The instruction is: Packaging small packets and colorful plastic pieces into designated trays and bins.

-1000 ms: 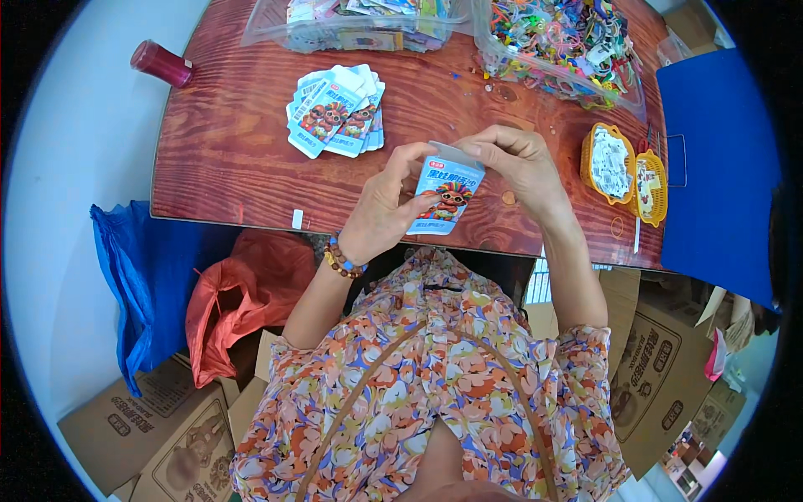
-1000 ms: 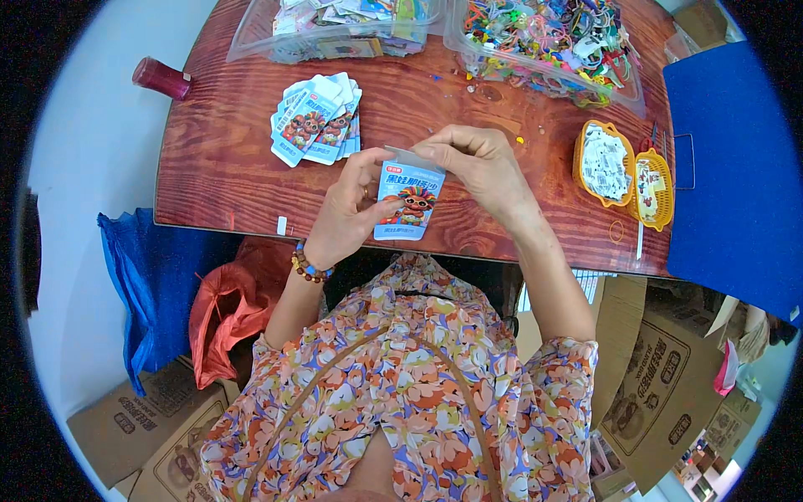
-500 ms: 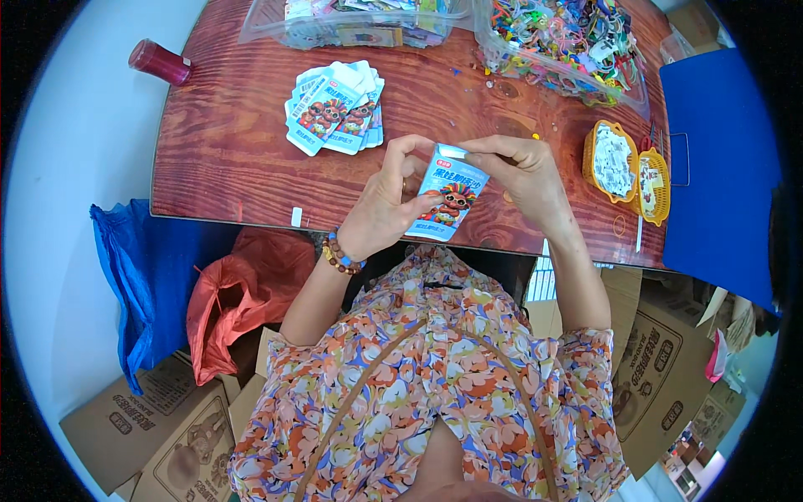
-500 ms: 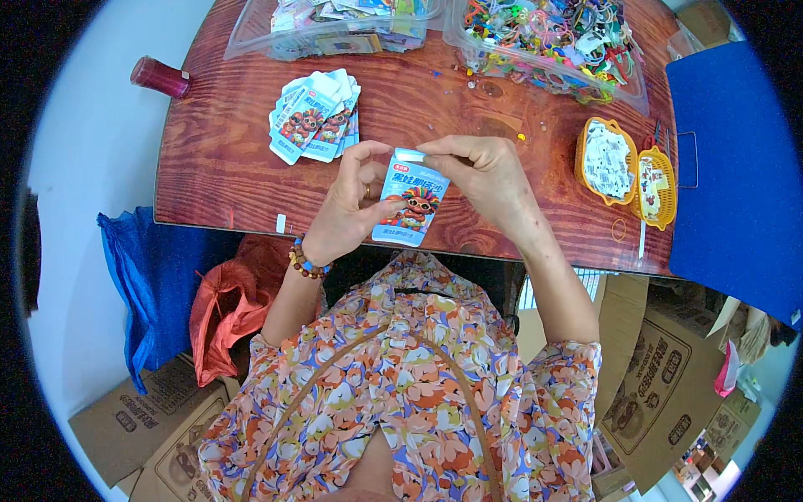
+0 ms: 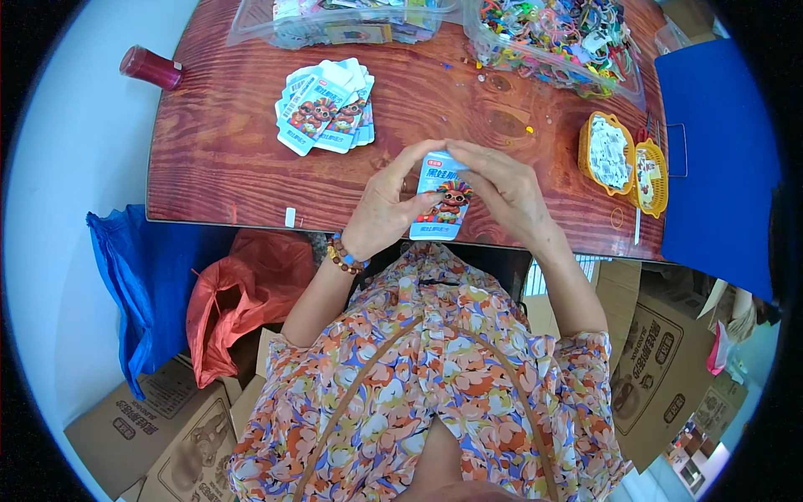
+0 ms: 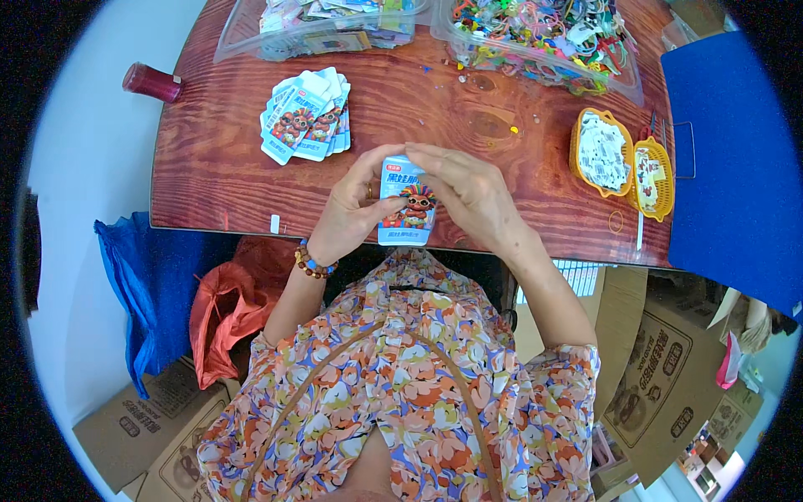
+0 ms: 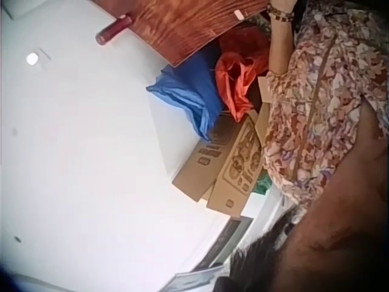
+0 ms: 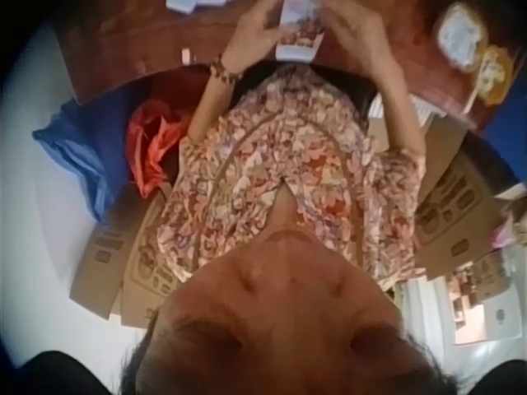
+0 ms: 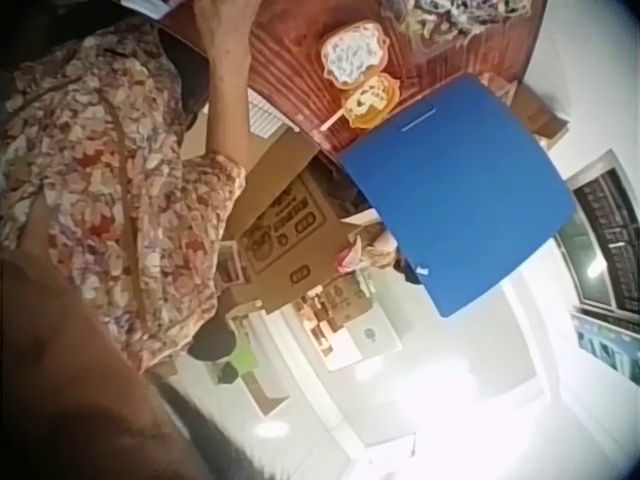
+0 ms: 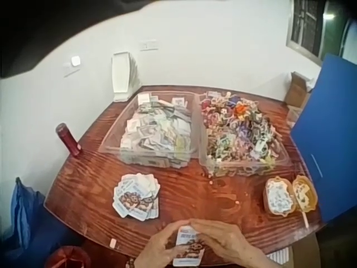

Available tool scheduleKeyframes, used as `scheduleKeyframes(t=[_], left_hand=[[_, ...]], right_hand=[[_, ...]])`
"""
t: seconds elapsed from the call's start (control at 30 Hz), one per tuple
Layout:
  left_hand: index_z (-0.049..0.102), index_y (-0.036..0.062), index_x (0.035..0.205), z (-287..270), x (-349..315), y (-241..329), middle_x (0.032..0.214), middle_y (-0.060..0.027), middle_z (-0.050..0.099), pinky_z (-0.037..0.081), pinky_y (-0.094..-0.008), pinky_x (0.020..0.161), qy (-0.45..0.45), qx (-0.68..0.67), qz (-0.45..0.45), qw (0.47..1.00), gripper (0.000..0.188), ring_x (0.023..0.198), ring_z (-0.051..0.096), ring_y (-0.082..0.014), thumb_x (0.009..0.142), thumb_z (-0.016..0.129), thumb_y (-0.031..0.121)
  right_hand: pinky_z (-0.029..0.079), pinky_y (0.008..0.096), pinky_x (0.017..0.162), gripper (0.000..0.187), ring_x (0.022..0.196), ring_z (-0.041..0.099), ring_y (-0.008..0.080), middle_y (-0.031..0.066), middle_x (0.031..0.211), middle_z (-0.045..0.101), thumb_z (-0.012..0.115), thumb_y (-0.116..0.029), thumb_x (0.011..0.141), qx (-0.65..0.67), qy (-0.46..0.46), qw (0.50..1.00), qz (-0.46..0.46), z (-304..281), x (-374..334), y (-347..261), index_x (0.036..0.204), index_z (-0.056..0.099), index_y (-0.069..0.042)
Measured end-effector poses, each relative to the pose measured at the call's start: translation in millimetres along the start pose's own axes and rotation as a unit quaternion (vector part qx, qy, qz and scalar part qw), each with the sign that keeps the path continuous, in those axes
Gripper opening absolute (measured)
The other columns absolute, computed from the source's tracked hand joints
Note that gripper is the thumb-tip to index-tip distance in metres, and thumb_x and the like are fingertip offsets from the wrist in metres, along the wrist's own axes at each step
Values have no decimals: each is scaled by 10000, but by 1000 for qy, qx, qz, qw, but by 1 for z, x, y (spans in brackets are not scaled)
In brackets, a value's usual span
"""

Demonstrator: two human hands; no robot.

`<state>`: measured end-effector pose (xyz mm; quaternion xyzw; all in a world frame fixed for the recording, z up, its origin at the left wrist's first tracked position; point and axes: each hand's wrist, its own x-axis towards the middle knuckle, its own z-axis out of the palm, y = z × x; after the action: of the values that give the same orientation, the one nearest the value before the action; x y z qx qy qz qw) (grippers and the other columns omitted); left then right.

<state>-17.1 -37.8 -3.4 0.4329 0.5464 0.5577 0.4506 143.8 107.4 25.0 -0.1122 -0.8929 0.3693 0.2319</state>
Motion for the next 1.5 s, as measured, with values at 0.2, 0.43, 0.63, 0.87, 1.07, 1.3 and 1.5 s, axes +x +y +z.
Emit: scheduleKeyframes(t=[0.2,0.43,0.63,0.87,1.07,1.3,1.5], left_hand=[[428,77,1449,6,3,-2,1257,-92,591,524,-316,940,22,-89,13,996,621,1129,601,-145,892,702,57],[492,64,1362,7,3,-7,1218,-86,613,528,-317,937,-4,-28,9,1000,530,1110,615,-138,881,715,56],[541,48,1287,12,7,-5,1111,-72,659,541,-305,907,23,10,-2,1000,453,1088,627,-130,869,714,23],[464,59,1427,3,8,-2,1196,-98,626,563,-287,854,20,-78,-8,997,548,1018,654,-138,917,653,-6],[175,-7,1554,11,2,-23,1536,-253,338,350,-472,1139,166,177,84,966,1036,1422,353,-382,778,820,228],[377,4,1407,-16,11,1,1413,-159,456,414,-437,1095,272,100,118,950,919,1307,478,-289,659,897,129],[381,18,1387,-51,-7,17,1291,-84,499,523,-339,984,283,-47,59,956,797,1197,527,-176,731,830,-44]], right_hand=[[552,321,901,321,1071,687,232,144,1175,707,725,13,847,78,78,993,49,1,-11,10,1166,703,-15],[565,319,859,246,1017,696,220,130,1115,725,730,11,843,96,27,995,20,-12,-12,15,1089,725,2],[553,329,892,225,1048,688,225,131,1114,723,712,-17,870,153,33,984,83,-10,-9,14,1094,721,-1],[541,318,900,268,1042,687,197,117,1084,730,698,-64,899,189,-3,974,125,0,-11,29,1157,703,8],[553,311,859,252,971,688,157,86,1091,717,610,-139,973,581,176,720,336,39,-13,49,1173,669,3],[563,353,773,170,886,687,169,55,931,703,589,-146,964,444,-60,850,278,53,62,18,1039,685,-26],[522,458,814,183,908,700,304,116,955,720,606,-204,915,-291,43,956,-8,-2,226,37,997,695,-67]])
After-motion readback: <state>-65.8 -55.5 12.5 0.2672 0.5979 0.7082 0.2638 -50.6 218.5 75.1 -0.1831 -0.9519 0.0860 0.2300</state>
